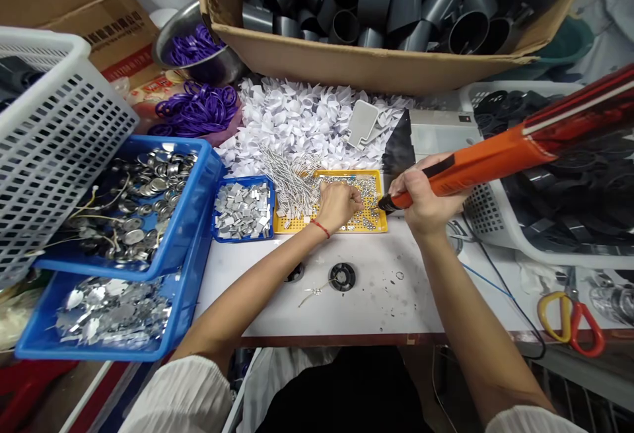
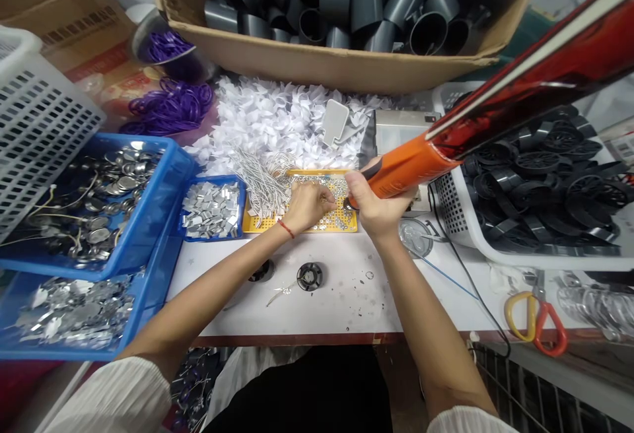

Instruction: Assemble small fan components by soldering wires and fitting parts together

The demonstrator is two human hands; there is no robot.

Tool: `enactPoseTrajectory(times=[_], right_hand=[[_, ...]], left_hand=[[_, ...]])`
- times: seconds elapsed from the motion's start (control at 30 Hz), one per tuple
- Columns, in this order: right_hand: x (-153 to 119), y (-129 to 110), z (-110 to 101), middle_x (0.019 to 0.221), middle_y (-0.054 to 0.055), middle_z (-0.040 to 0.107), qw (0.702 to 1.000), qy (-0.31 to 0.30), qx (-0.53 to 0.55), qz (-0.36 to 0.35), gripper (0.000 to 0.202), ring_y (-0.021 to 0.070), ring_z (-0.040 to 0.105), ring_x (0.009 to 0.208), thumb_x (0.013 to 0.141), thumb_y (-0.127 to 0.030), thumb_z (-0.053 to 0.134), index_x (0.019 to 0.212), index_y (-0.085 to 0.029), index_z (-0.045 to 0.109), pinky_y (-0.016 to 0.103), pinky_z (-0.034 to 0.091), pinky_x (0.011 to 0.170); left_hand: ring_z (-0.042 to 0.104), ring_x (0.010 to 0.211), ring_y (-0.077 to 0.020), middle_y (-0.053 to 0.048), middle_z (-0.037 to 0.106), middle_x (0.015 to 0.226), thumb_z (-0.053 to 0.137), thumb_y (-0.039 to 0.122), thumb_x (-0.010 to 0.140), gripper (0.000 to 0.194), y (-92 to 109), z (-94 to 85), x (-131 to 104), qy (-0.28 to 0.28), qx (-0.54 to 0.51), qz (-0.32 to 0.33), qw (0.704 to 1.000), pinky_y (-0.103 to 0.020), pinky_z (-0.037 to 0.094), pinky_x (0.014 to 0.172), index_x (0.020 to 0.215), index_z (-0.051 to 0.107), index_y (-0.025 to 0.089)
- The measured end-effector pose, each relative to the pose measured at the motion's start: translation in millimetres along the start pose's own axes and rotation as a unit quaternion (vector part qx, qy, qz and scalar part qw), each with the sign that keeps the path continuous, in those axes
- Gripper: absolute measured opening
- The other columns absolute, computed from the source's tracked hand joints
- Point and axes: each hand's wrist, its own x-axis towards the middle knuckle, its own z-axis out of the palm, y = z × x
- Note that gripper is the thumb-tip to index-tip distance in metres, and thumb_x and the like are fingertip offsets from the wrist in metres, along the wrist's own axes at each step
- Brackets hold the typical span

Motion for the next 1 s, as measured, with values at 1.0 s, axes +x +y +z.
enactPoseTrajectory(times=[1.0], right_hand=[[3.3,29.3,32.1,0.054,-0.008,0.045,0.998,-0.062,-0.027,0.014,0.030,0.0125,0.050,0.042,0.076,-0.042,0.071,0.077,-0.026,0.046,0.032,0.051,0.043]], left_hand=[[0.061,0.083,-0.0217,-0.007,0.065,0.090,0.062,0.046,0.087,0.031,11.7,-25.5,-131.8,0.055,-0.030,0.031,0.998,-0.035,0.050,0.073,0.106,0.063,0.021]])
